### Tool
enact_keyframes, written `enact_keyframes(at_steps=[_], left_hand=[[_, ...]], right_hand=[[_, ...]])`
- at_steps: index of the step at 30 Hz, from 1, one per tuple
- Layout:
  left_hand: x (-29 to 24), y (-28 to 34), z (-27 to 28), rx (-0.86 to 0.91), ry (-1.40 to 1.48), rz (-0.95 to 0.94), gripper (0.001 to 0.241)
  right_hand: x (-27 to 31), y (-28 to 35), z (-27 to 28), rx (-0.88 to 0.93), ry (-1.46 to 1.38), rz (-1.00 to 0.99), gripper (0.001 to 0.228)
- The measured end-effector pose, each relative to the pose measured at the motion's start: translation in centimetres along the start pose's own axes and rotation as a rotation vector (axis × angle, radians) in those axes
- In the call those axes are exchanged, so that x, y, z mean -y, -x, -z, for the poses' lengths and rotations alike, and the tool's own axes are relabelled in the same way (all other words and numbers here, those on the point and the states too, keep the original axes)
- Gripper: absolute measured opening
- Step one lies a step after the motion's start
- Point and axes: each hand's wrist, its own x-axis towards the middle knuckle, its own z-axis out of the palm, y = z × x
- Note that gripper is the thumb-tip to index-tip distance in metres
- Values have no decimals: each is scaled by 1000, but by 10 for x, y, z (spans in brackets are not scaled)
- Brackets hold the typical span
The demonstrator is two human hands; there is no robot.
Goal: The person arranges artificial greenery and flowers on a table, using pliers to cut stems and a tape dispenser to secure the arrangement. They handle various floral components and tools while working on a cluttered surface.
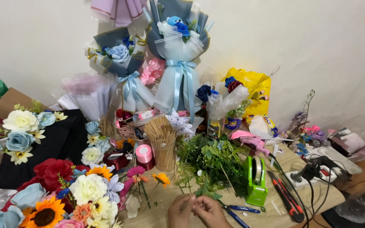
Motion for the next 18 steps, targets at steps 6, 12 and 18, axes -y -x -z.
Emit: enact_keyframes(at_steps=[6,12,18], left_hand=[[12,-9,2,-40,45,-23,29],[23,-9,-8,-49,151,-25,25],[53,-31,-5,-144,347,-51,22]], right_hand=[[12,2,-6,24,29,-70,20],[5,2,0,73,65,-52,11],[4,-3,1,104,75,-80,4]])
